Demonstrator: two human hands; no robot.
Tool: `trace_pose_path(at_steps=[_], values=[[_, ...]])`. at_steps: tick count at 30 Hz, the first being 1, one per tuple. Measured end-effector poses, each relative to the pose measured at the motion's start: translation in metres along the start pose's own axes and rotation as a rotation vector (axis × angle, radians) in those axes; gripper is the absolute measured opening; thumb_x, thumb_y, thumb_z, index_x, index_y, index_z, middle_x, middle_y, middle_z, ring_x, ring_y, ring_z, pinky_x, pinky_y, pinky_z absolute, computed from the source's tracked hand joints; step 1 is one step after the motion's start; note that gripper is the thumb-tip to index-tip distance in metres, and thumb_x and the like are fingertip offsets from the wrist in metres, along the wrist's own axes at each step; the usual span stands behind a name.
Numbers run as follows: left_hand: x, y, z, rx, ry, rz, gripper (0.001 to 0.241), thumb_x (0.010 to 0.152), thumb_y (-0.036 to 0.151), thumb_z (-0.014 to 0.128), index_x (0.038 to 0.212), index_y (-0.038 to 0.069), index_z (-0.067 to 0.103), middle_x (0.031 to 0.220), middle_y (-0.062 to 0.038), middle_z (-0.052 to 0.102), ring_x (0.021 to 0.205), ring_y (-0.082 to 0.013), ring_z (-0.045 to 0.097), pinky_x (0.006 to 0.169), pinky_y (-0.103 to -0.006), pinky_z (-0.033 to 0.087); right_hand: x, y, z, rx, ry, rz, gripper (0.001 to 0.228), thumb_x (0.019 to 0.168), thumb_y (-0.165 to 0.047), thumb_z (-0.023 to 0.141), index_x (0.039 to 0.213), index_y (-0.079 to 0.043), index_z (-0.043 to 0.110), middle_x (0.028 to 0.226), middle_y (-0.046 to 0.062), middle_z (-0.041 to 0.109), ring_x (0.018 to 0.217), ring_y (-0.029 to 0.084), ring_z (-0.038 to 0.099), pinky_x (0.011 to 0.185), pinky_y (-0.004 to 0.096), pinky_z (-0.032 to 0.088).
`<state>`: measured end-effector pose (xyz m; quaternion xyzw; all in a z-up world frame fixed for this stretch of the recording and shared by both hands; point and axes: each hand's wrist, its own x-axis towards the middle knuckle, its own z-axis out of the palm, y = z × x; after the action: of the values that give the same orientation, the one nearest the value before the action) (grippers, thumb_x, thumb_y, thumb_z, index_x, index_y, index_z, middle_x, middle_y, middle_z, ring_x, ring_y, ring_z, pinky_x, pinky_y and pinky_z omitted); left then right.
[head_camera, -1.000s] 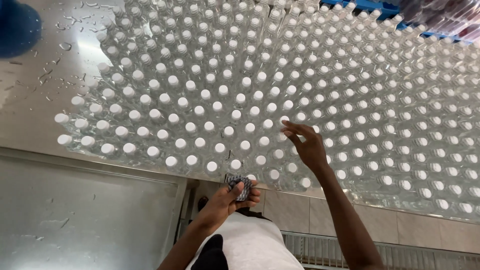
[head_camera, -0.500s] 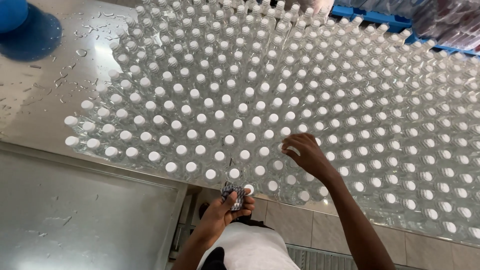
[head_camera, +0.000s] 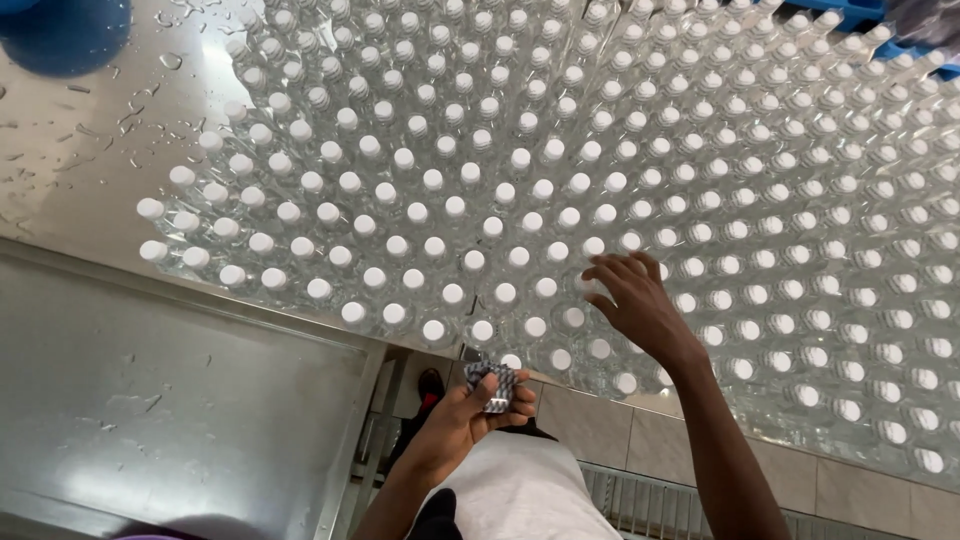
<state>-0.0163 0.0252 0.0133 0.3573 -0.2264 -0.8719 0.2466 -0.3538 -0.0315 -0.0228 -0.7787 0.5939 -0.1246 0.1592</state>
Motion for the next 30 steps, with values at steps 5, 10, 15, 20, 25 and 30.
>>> trace_pose_path(at_steps=[5,10,15,20,25,30], values=[[0.009,0.014,-0.013,0.035,-0.089,0.029,0.073,0.100,0.048,0.060,0.147,-0.008,0.063,0.123,-0.018,0.076,0.115,-0.0266,0.074,0.106,-0.0390,0.064,-0.023,-0.071,-0.014,0.155,0.168,0.084,0.031,0.103,-0.022,0.072,0.133,-0.013,0.071,0.145,0.009,0.070,0.135,0.029,0.061,0.109,0.048,0.048],[0.011,0.033,-0.017,0.159,-0.216,-0.055,0.062,0.103,0.049,0.059,0.132,-0.005,0.069,0.119,-0.022,0.079,0.111,-0.0285,0.077,0.109,-0.0407,0.062,-0.026,-0.148,0.001,0.558,-0.014,0.193,0.030,0.094,-0.013,0.084,0.122,-0.018,0.077,0.114,0.002,0.069,0.099,0.019,0.067,0.080,0.034,0.057],[0.011,0.047,-0.024,0.203,-0.271,-0.137,0.061,0.104,0.045,0.058,0.137,-0.005,0.068,0.123,-0.022,0.078,0.114,-0.0322,0.077,0.110,-0.0423,0.063,-0.025,-0.171,0.011,0.614,0.108,0.295,0.030,0.090,0.000,0.083,0.117,-0.014,0.080,0.098,0.002,0.075,0.086,0.016,0.074,0.074,0.031,0.062],[0.009,0.050,-0.029,0.231,-0.335,-0.199,0.057,0.107,0.044,0.054,0.131,-0.006,0.071,0.125,-0.020,0.079,0.112,-0.0290,0.077,0.109,-0.0404,0.062,-0.027,-0.184,-0.006,0.605,0.171,0.357,0.040,0.088,-0.008,0.087,0.126,-0.013,0.077,0.093,0.000,0.088,0.087,0.014,0.085,0.081,0.032,0.068],[0.017,0.041,-0.030,0.105,-0.468,-0.242,0.064,0.108,0.044,0.057,0.146,-0.008,0.059,0.126,-0.019,0.074,0.114,-0.0275,0.074,0.106,-0.0372,0.062,-0.016,-0.173,-0.047,0.556,0.021,0.585,0.035,0.095,-0.017,0.079,0.130,-0.021,0.081,0.103,0.005,0.093,0.098,0.017,0.090,0.084,0.036,0.068],[0.024,0.043,-0.020,0.066,-0.483,-0.225,0.063,0.109,0.040,0.058,0.149,-0.010,0.058,0.129,-0.022,0.073,0.116,-0.0297,0.074,0.105,-0.0358,0.063,-0.002,-0.140,-0.093,0.429,0.237,0.616,0.032,0.101,-0.024,0.071,0.131,-0.017,0.077,0.112,0.004,0.090,0.102,0.018,0.087,0.083,0.037,0.069]])
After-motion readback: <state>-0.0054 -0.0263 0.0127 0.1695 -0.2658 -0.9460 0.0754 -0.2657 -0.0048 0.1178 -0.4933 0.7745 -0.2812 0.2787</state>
